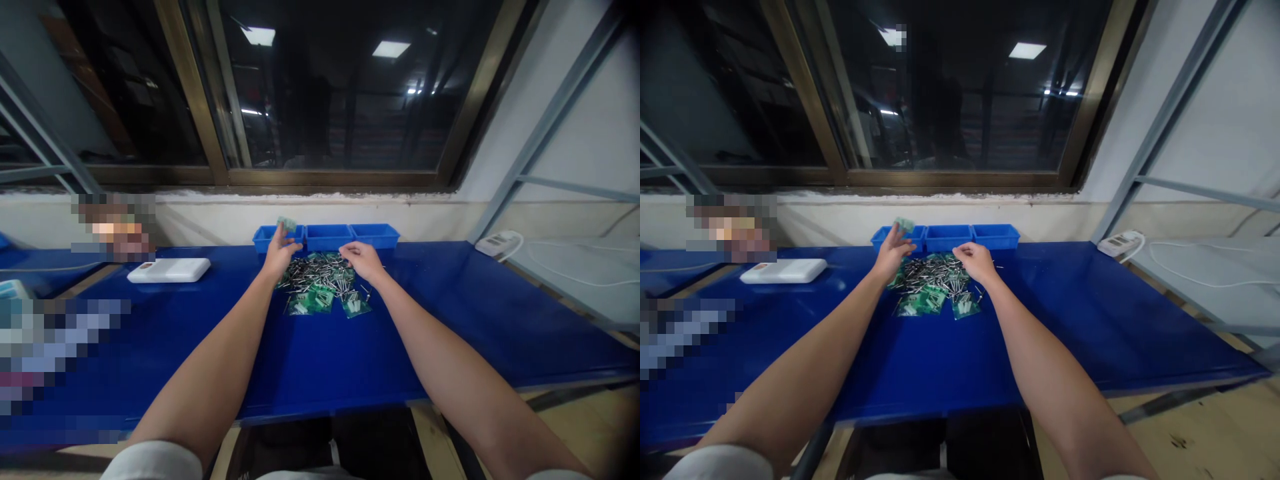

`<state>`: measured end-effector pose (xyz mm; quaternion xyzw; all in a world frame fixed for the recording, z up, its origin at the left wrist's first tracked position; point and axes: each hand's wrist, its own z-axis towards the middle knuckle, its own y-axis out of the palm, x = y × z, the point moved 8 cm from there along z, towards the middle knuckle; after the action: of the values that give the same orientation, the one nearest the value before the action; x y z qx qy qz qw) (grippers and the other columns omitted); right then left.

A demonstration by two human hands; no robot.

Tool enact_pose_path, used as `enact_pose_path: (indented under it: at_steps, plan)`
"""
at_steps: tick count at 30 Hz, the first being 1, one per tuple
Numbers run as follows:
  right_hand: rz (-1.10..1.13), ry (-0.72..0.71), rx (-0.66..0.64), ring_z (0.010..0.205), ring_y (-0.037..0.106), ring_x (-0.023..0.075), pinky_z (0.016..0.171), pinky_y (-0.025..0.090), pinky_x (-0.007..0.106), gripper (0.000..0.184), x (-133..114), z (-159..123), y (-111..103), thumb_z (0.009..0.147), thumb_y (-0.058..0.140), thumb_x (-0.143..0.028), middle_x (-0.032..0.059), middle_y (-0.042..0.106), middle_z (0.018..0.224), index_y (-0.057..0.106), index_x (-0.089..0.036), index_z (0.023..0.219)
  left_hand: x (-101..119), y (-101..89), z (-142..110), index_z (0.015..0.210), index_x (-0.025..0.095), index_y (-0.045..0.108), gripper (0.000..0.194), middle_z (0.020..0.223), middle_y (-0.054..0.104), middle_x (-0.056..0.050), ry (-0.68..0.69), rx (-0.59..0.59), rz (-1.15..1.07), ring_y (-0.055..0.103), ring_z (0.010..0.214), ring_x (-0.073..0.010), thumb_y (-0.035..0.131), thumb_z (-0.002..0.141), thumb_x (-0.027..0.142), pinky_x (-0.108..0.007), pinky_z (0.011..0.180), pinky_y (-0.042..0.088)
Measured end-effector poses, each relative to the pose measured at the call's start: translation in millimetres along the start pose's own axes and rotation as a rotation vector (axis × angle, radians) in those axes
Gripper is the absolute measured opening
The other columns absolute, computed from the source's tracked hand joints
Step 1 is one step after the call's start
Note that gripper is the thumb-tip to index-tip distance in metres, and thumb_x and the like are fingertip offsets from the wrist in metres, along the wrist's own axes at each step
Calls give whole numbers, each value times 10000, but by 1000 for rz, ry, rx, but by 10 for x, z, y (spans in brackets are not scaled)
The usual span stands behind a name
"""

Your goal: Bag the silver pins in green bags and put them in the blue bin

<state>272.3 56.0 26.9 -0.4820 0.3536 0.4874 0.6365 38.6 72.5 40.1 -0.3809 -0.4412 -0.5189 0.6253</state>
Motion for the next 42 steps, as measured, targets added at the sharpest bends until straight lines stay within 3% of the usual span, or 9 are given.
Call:
enact_pose_path:
  at_steps: [2, 5, 10, 15, 21, 24, 27, 34, 42]
  plan:
    - [-27, -9, -1, 537, 535, 116, 518, 428, 250, 338, -6, 2, -8, 696, 622, -490, 54, 665, 756, 635, -175, 819, -61, 2, 3, 1413, 288, 249, 895, 1459, 307, -103, -50, -40, -21, 520, 1132, -248, 641, 622, 140, -268, 701, 512]
    - [-91, -29, 14, 572, 565, 129, 566, 443, 262, 313, -24, 8, -42, 726, 595, -467, 57, 676, 771, 646, -177, 832, -93, 7, -10, 1397, 267, 292, 853, 1469, 280, -115, -71, -63, -17, 531, 1121, -258, 638, 626, 153, -276, 702, 522]
    - [-280, -111, 8, 709, 600, 156, 683, 441, 278, 216, -118, -30, -69, 712, 613, -355, 55, 678, 776, 665, -170, 810, -50, 44, -13, 1205, 168, 540, 589, 1249, 551, -125, 16, -80, 100, 586, 1023, -257, 645, 628, 209, -365, 826, 506]
    - [-409, -188, -306, 660, 544, 133, 622, 392, 260, 238, -291, -166, 111, 631, 682, -370, 27, 645, 740, 663, -173, 762, 48, 185, -107, 1017, 155, 644, 358, 1041, 663, -89, 143, -200, 450, 606, 969, -239, 599, 680, 263, -380, 906, 459]
    - [-562, 59, -763, 563, 482, 114, 524, 310, 248, 424, -417, -404, 150, 502, 760, -476, -2, 580, 646, 642, -172, 773, 267, 492, -376, 981, 196, 670, 286, 1069, 655, -57, 351, -410, 770, 598, 990, -231, 549, 732, 271, -350, 936, 434]
    - [-757, 155, -888, 582, 488, 127, 517, 303, 253, 522, -480, -546, 120, 383, 813, -453, -12, 583, 691, 646, -201, 809, 335, 578, -445, 985, 191, 668, 287, 1062, 654, -59, 420, -449, 796, 598, 990, -227, 529, 745, 266, -347, 939, 430]
    - [-947, 195, -866, 619, 511, 160, 520, 310, 268, 535, -566, -632, 134, 288, 840, -394, -1, 585, 709, 645, -199, 746, 358, 607, -466, 990, 175, 667, 295, 1055, 655, -70, 449, -460, 797, 599, 987, -230, 522, 747, 258, -348, 925, 437]
    - [-1231, 163, -885, 605, 534, 187, 535, 319, 298, 245, -641, -783, 377, 402, 781, -228, 9, 528, 569, 566, -185, 511, 338, 612, -472, 987, 179, 669, 291, 1045, 661, -63, 450, -480, 790, 600, 989, -230, 522, 747, 253, -347, 923, 438]
    - [-1037, 142, -850, 496, 482, 147, 482, 288, 296, 208, -557, -712, 379, 492, 699, -255, 22, 522, 517, 511, -183, 444, 346, 615, -481, 976, 194, 676, 287, 1042, 662, -55, 454, -487, 758, 601, 982, -233, 532, 736, 257, -355, 914, 441]
